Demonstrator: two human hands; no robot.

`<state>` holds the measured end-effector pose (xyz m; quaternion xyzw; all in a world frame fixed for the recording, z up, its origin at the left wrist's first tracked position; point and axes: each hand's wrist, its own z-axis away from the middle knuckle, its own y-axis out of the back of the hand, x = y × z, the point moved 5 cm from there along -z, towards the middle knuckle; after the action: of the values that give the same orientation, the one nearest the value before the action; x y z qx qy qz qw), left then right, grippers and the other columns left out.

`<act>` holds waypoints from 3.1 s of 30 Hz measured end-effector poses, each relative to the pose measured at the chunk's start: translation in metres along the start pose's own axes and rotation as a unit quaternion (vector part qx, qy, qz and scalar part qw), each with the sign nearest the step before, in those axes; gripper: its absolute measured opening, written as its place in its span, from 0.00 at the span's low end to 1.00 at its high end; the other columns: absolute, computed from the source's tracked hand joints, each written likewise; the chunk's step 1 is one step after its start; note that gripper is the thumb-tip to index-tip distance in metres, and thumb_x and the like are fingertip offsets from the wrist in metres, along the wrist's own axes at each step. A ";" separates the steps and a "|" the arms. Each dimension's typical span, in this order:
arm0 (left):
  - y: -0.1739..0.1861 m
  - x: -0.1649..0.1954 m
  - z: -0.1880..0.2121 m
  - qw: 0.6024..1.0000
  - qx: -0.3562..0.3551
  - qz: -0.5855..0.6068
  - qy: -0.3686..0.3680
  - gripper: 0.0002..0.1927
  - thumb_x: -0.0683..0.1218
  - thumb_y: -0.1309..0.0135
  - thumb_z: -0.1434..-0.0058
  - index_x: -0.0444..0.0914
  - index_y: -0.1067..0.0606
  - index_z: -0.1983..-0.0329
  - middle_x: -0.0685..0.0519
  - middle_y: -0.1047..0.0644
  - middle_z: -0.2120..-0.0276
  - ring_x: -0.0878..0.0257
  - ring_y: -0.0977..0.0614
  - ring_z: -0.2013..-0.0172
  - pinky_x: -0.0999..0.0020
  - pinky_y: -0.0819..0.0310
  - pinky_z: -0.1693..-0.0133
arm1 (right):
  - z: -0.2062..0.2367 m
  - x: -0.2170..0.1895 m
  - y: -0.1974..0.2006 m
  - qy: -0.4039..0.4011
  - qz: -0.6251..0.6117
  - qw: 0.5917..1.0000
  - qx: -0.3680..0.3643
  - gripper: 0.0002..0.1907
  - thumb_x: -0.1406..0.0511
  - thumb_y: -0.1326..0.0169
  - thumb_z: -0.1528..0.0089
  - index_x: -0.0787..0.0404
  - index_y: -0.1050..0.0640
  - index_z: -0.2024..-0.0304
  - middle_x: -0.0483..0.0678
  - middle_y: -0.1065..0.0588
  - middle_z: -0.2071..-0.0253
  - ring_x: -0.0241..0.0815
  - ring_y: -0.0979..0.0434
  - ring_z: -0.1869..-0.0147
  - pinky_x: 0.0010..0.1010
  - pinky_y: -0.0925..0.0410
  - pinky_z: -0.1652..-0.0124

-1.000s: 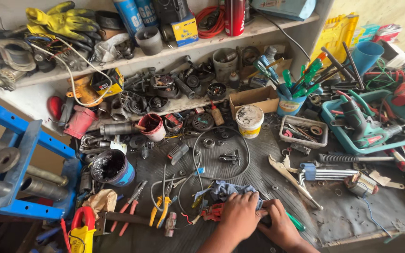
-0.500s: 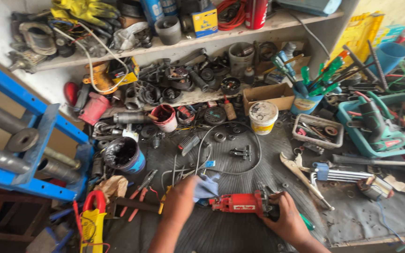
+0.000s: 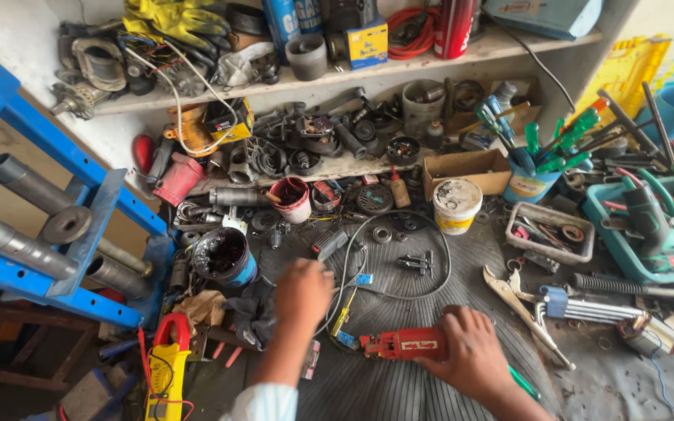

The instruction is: The person cleans a red and black electrical component with a cloth, then uses a screwdriver and a cordless drill to remove and reinsert screws. They handle small parts and tools on a cluttered workbench, repeatedly adjusting the component and tools throughout the clip.

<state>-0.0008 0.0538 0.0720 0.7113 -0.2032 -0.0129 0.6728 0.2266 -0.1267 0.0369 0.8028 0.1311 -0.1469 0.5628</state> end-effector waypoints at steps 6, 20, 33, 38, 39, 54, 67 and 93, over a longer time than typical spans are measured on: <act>-0.050 0.043 -0.032 0.999 -0.032 -0.038 0.008 0.19 0.57 0.36 0.44 0.38 0.20 0.62 0.47 0.21 0.53 0.48 0.21 0.49 0.52 0.22 0.53 | -0.012 -0.026 -0.034 0.105 -0.065 0.990 -0.066 0.25 0.51 0.32 0.49 0.60 0.24 0.61 0.51 0.26 0.56 0.55 0.27 0.48 0.47 0.37 0.45; 0.048 0.055 0.047 0.759 -0.310 0.492 -0.292 0.11 0.48 0.51 0.26 0.36 0.25 0.57 0.58 0.25 0.71 0.72 0.26 0.69 0.74 0.30 0.64 | -0.092 0.014 0.004 0.063 -0.006 0.938 0.340 0.44 0.62 0.30 0.54 0.66 0.37 0.40 0.66 0.36 0.37 0.69 0.35 0.34 0.52 0.41 0.36; 0.110 -0.106 0.079 0.354 0.120 0.902 -0.217 0.16 0.53 0.49 0.19 0.39 0.33 0.59 0.57 0.37 0.76 0.68 0.41 0.76 0.68 0.47 0.66 | -0.042 0.008 -0.054 -0.027 -0.585 0.779 -0.225 0.39 0.70 0.39 0.41 0.62 0.42 0.31 0.51 0.33 0.33 0.42 0.35 0.29 0.38 0.41 0.33; 0.072 -0.116 0.071 0.509 0.247 0.819 -0.094 0.12 0.55 0.49 0.27 0.43 0.33 0.54 0.56 0.33 0.69 0.66 0.36 0.69 0.68 0.41 0.64 | -0.050 0.022 -0.057 -0.207 -0.382 0.884 -0.175 0.19 0.62 0.40 0.39 0.62 0.19 0.47 0.54 0.18 0.49 0.44 0.15 0.46 0.35 0.25 0.45; 0.063 -0.121 0.069 0.517 0.270 0.809 -0.072 0.12 0.55 0.50 0.27 0.44 0.34 0.55 0.56 0.32 0.68 0.65 0.33 0.67 0.67 0.39 0.63 | -0.056 0.022 -0.057 -0.211 -0.346 0.898 -0.170 0.18 0.61 0.41 0.38 0.60 0.20 0.47 0.53 0.17 0.50 0.44 0.15 0.46 0.34 0.25 0.46; 0.004 -0.167 0.097 0.859 0.329 0.332 0.208 0.13 0.51 0.47 0.29 0.36 0.24 0.53 0.51 0.22 0.62 0.65 0.22 0.63 0.67 0.28 0.60 | -0.196 -0.049 -0.093 -0.314 -0.692 0.606 -0.235 0.21 0.60 0.40 0.36 0.63 0.29 0.46 0.50 0.22 0.53 0.48 0.22 0.47 0.45 0.30 0.45; -0.044 -0.067 0.096 0.964 0.159 0.208 -0.051 0.52 0.52 0.31 0.52 0.27 0.45 0.32 0.36 0.34 0.33 0.41 0.31 0.39 0.48 0.40 0.41 | -0.101 -0.011 -0.019 -0.042 -0.841 0.521 -0.139 0.17 0.57 0.54 0.22 0.65 0.28 0.56 0.41 0.38 0.75 0.35 0.42 0.71 0.32 0.43 0.67; -0.093 -0.064 0.142 0.802 -0.563 0.125 -0.154 0.27 0.47 0.43 0.43 0.46 0.31 0.39 0.45 0.21 0.55 0.55 0.18 0.51 0.62 0.30 0.50 | -0.023 0.021 -0.009 -0.223 -0.611 0.754 -0.093 0.26 0.65 0.49 0.36 0.66 0.32 0.36 0.59 0.19 0.47 0.51 0.20 0.43 0.43 0.29 0.43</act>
<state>-0.0757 -0.0604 -0.0471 0.1644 -0.3484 -0.1506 0.9104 0.2442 -0.1007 0.0288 0.4399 0.4775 -0.6214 0.4385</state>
